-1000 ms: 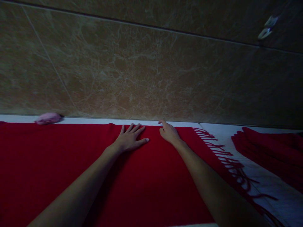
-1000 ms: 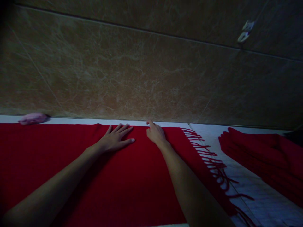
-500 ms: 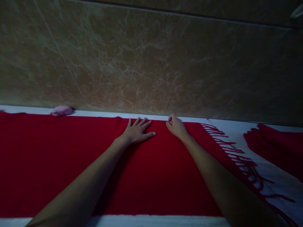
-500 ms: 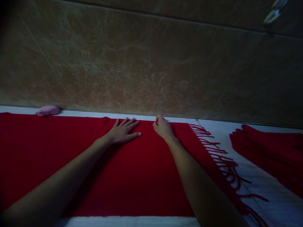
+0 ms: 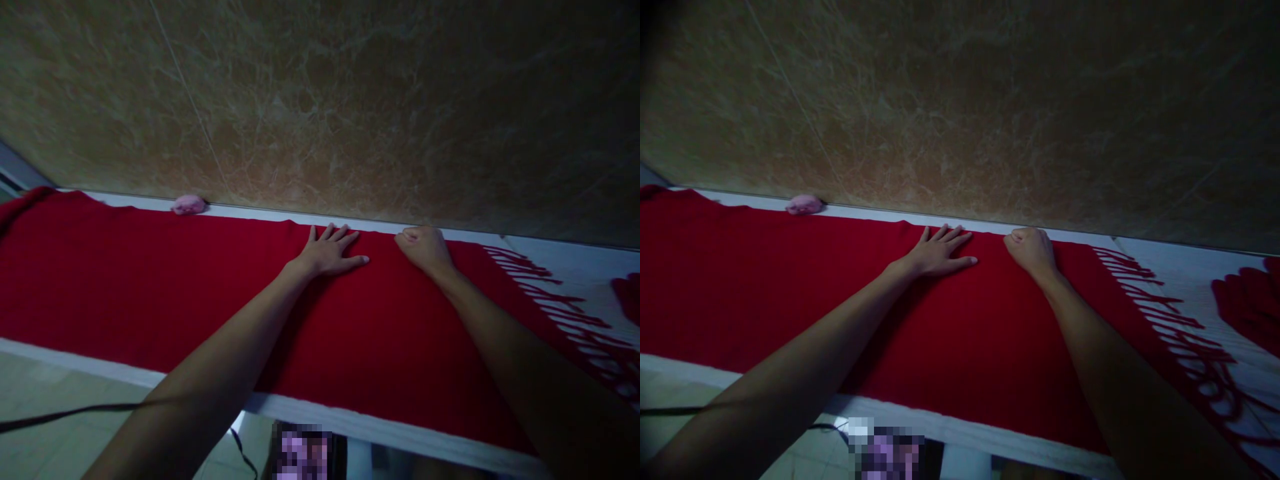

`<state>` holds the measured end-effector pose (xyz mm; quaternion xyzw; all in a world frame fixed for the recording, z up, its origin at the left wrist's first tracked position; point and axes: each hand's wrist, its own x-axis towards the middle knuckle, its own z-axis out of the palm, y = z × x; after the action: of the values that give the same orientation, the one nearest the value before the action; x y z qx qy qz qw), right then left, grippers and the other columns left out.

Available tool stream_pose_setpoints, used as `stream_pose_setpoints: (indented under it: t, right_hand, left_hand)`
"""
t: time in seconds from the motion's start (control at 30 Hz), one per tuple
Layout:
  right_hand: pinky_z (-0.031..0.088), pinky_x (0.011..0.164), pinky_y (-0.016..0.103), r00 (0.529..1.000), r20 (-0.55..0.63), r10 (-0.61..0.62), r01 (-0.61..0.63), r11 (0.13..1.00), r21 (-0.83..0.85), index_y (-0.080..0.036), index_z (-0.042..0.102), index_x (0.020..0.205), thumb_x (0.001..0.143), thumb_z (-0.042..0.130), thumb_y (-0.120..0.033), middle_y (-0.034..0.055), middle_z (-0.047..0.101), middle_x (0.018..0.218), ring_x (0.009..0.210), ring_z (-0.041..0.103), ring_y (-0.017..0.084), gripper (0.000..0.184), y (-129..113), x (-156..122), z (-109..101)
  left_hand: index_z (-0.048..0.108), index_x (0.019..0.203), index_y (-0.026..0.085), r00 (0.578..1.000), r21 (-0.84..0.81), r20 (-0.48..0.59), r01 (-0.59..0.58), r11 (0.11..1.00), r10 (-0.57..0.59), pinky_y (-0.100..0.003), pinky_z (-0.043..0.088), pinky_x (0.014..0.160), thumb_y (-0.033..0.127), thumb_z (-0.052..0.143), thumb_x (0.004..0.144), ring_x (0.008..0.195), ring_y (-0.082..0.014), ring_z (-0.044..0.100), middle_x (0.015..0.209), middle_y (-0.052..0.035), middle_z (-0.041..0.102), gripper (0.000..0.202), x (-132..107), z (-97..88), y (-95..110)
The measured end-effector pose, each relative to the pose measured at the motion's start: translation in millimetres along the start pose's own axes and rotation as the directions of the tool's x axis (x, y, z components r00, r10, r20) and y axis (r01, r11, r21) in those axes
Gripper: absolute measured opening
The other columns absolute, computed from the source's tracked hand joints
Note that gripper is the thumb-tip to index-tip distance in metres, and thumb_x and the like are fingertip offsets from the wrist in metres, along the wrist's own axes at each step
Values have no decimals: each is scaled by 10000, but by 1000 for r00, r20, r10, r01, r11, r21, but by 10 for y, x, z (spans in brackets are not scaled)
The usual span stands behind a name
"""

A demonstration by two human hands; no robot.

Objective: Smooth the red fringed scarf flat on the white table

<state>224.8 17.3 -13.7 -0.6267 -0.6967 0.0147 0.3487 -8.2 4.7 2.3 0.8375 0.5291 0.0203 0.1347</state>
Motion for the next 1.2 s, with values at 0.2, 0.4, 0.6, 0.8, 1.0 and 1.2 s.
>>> stream_pose_setpoints:
  t: [0.2, 0.4, 0.6, 0.8, 1.0, 1.2]
  right_hand:
    - [169, 551, 323, 1000, -19, -8, 8, 1000, 4, -244, 211, 465, 722, 549, -123, -61, 144, 511, 511, 228, 105, 442, -33, 0, -21]
    - [205, 560, 313, 999, -37, -6, 6, 1000, 1, -250, 213, 470, 721, 523, -108, -61, 189, 483, 514, 248, 105, 424, -56, 3, -44]
    - [207, 557, 308, 999, -47, 15, -15, 1000, -8, -249, 223, 447, 712, 514, -82, -62, 189, 474, 508, 258, 110, 428, -55, 21, -37]
    - [198, 580, 315, 994, -109, 21, -23, 1000, -19, -244, 223, 460, 688, 479, -8, -57, 241, 480, 518, 268, 118, 416, -48, 39, -62]
    - [213, 599, 310, 986, -164, -6, 3, 1000, -18, -249, 214, 518, 697, 464, 5, -54, 273, 514, 543, 292, 128, 399, -17, 50, -73]
    - [323, 659, 302, 975, -196, -105, 101, 995, -27, -271, 288, 631, 783, 488, -53, -13, 432, 651, 649, 418, 158, 332, 6, 21, -75]
  left_hand:
    - [244, 1649, 299, 1000, 0, -16, -8, 1000, 8, -683, -37, 1242, 839, 309, 916, 1601, -369, 31, 1737, -35, 125, 912, 6, 20, -12]
    - [244, 1649, 301, 1000, -1, -15, -10, 1000, 10, -688, -42, 1239, 840, 319, 913, 1600, -372, 30, 1735, -36, 135, 915, 10, 18, -14]
    - [236, 1650, 315, 1000, 2, -21, -8, 1000, 8, -692, -32, 1238, 842, 313, 912, 1601, -366, 32, 1737, -23, 124, 910, 18, 28, -19]
    - [234, 1650, 323, 1000, 3, -19, -11, 1000, 11, -684, -39, 1242, 858, 300, 902, 1603, -357, 32, 1737, -18, 126, 922, 23, 30, -25]
    - [238, 1649, 313, 1000, 3, -19, -4, 1000, 4, -680, -33, 1244, 852, 302, 907, 1603, -356, 32, 1736, -19, 122, 920, 14, 23, -13]
    - [246, 1648, 311, 1000, -2, -22, -6, 1000, 6, -684, -32, 1241, 852, 310, 903, 1602, -365, 29, 1737, -34, 130, 923, 20, 29, -21]
